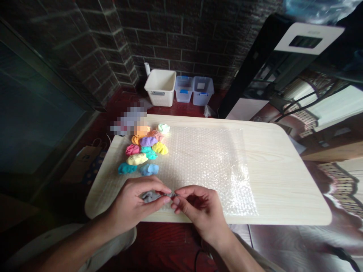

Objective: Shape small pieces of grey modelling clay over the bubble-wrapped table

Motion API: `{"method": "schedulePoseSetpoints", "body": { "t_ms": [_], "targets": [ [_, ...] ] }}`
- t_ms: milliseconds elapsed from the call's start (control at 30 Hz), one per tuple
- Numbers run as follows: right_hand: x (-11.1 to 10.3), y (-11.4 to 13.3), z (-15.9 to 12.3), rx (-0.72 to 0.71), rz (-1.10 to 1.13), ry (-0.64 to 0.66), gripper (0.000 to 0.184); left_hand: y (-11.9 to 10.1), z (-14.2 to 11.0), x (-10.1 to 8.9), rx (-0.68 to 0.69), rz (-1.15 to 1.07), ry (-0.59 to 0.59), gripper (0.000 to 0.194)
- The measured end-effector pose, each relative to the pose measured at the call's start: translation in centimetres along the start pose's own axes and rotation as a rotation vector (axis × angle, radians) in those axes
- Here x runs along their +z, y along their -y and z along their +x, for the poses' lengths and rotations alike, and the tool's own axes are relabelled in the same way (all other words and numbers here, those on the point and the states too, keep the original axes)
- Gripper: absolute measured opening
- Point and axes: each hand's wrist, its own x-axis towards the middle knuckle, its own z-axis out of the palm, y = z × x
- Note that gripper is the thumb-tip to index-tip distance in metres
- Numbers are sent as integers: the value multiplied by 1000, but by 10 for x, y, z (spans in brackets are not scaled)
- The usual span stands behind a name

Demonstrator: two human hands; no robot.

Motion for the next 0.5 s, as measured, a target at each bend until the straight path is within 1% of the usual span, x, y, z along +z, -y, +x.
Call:
{"method": "schedulePoseSetpoints", "body": {
  "t_ms": [267, 433, 500],
  "targets": [
    [3, 2, -1, -36, -72, -8, 7, 0, -1, 1, 30, 20, -7, 12],
    [1, 0, -2, -83, -64, -35, 19, 1, 0, 1, 42, 33, -28, 12],
    [1, 0, -2, -95, -82, -40, 17, 1, 0, 1, 47, 35, -32, 12]
  ]
}}
